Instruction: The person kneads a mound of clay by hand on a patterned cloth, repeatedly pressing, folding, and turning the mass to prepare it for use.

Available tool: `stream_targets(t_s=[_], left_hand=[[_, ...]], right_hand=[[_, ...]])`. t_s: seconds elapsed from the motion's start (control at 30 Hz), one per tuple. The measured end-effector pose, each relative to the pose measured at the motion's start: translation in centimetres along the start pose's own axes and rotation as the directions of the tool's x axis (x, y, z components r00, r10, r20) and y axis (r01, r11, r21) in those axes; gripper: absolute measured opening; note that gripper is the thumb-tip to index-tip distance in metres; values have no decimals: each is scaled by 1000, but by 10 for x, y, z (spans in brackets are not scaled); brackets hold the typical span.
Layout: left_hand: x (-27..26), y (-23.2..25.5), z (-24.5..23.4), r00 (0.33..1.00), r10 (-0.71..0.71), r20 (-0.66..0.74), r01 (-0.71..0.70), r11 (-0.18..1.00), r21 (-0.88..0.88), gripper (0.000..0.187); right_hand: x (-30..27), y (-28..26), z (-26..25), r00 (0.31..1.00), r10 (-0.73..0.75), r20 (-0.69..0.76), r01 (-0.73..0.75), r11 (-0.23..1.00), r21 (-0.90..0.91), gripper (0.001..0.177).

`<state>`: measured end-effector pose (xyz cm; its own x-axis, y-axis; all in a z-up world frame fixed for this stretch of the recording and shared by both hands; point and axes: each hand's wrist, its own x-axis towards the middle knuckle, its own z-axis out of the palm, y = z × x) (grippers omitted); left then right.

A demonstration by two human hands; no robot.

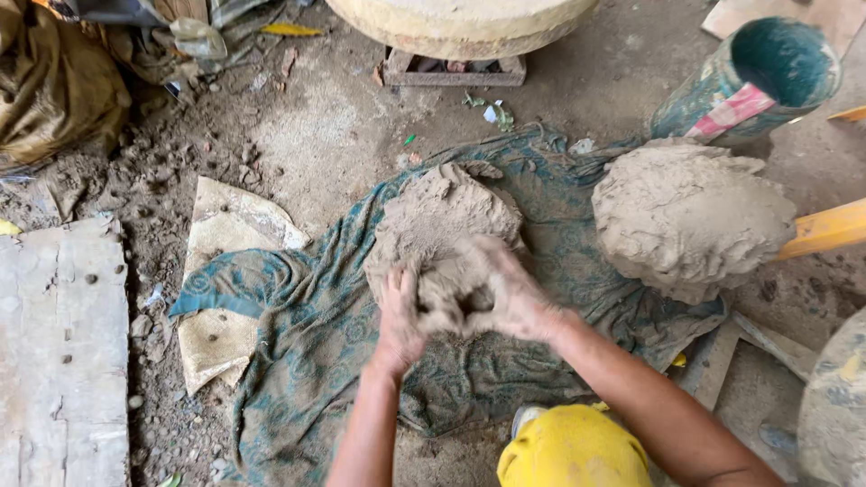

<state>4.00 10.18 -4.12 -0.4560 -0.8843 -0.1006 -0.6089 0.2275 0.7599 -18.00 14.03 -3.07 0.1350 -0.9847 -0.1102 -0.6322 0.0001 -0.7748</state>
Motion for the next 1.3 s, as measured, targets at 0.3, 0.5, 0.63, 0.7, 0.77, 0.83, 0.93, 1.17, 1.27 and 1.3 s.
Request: stream_targets(t_s=[0.3,0.5,0.63,0.7,0.77,0.83,0.93,1.17,1.27,1.3], left_hand=[[40,-19,-7,999,22,-33,-15,978,209,129],[97,-50,1,945,-322,-58,327,935,140,69],[95,-61,9,961,-236,-146,266,932,246,79],[83,-47,5,975,-175,-135,211,922,326,94],[48,-27,-4,986,-169,1,163,954,251,149],[1,-17,-23,990,-108,86,119,983,-141,135],[-32,1,-11,995,-57,-81,22,923,-383,149],[-17,-15,21,995,3,-100,30,941,336,108],[19,-48,34,996,13,-92,37,852,522,82],[31,-57,33,992,54,-114,15,846,534,71]], right_hand=[[35,20,38,974,8,-225,-45,987,-157,90],[103,64,44,968,217,-128,-244,932,-266,63],[109,51,39,889,412,-198,-435,896,-90,64],[94,36,32,952,258,-163,-300,886,-353,85],[57,15,28,998,70,-3,-60,828,-557,90],[1,0,20,989,-148,-5,140,947,-288,109],[-42,-4,6,929,-366,-50,359,927,-110,97],[-12,17,47,938,-339,-73,247,800,-547,93],[18,35,53,959,-276,-70,180,778,-602,87],[31,41,55,959,-269,-84,169,788,-592,87]])
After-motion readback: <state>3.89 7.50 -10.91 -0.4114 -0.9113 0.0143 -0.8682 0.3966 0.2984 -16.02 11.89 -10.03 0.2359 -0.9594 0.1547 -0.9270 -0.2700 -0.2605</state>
